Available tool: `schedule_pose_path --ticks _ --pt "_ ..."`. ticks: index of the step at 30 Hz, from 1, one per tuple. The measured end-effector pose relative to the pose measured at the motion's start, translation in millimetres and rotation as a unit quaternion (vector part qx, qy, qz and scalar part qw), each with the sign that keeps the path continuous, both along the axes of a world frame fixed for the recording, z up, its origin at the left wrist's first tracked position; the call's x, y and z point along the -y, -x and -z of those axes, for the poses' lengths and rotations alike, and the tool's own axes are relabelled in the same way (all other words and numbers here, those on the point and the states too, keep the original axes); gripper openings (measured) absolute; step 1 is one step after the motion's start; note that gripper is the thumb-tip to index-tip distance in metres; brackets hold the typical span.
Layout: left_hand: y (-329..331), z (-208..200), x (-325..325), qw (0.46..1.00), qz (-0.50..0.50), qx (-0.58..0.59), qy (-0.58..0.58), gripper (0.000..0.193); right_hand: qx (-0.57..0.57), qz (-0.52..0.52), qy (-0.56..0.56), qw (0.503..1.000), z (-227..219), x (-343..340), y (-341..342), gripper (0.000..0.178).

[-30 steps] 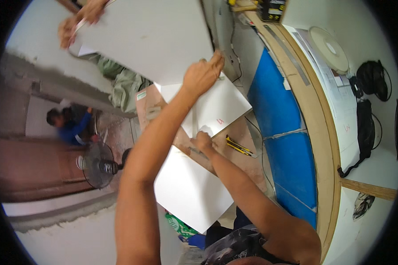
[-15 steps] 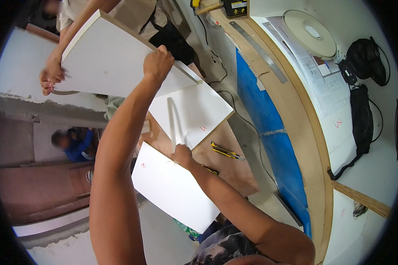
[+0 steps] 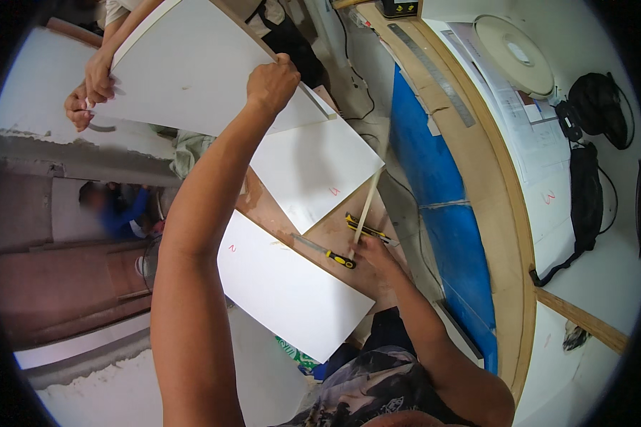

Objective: The person uses a utility knife to trim the edges of white cabinet panels and applies edge banding to the cut sides. They work on multiple panels, cutting, peeling backing, and pressing the banding onto the edges.

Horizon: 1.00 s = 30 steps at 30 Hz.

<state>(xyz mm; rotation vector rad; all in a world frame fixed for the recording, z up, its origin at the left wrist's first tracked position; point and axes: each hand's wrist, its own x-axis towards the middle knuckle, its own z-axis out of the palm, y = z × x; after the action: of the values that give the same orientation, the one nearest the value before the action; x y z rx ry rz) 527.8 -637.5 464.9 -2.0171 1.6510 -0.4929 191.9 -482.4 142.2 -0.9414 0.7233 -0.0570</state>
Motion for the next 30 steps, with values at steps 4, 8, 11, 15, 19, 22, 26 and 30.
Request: schedule_pose_path --ticks 4,8,11,15,19,22,26,30 --pt "-10 9 -7 0.999 0.018 0.037 0.003 0.031 0.067 -0.020 -0.030 0.997 18 10 -89 0.030" --pt "-18 26 -15 0.998 0.044 -0.048 0.023 0.040 0.163 0.011 -0.120 0.979 20 3 -171 0.032" --pt "-3 21 -20 0.993 0.086 -0.071 0.026 0.045 0.195 0.056 -0.175 0.963 21 1 -223 0.031" --pt "5 16 -39 0.992 0.067 -0.104 0.035 0.048 0.203 0.078 -0.245 0.945 20 -19 -271 0.031" --pt "32 4 -74 0.971 0.094 -0.202 0.086 0.047 0.136 0.125 -0.254 0.950 61 -18 -301 0.034" --pt "61 7 -137 0.944 0.080 -0.310 0.076 0.044 0.065 0.146 -0.128 0.979 81 -15 -311 0.027" --pt "101 38 -293 0.870 -0.121 -0.468 0.100 0.042 -0.114 -0.047 0.036 0.992 57 -8 -317 0.040" --pt "156 127 -458 0.713 -0.402 -0.540 0.195 0.039 -0.151 -0.150 0.268 0.940 58 13 -301 0.058"
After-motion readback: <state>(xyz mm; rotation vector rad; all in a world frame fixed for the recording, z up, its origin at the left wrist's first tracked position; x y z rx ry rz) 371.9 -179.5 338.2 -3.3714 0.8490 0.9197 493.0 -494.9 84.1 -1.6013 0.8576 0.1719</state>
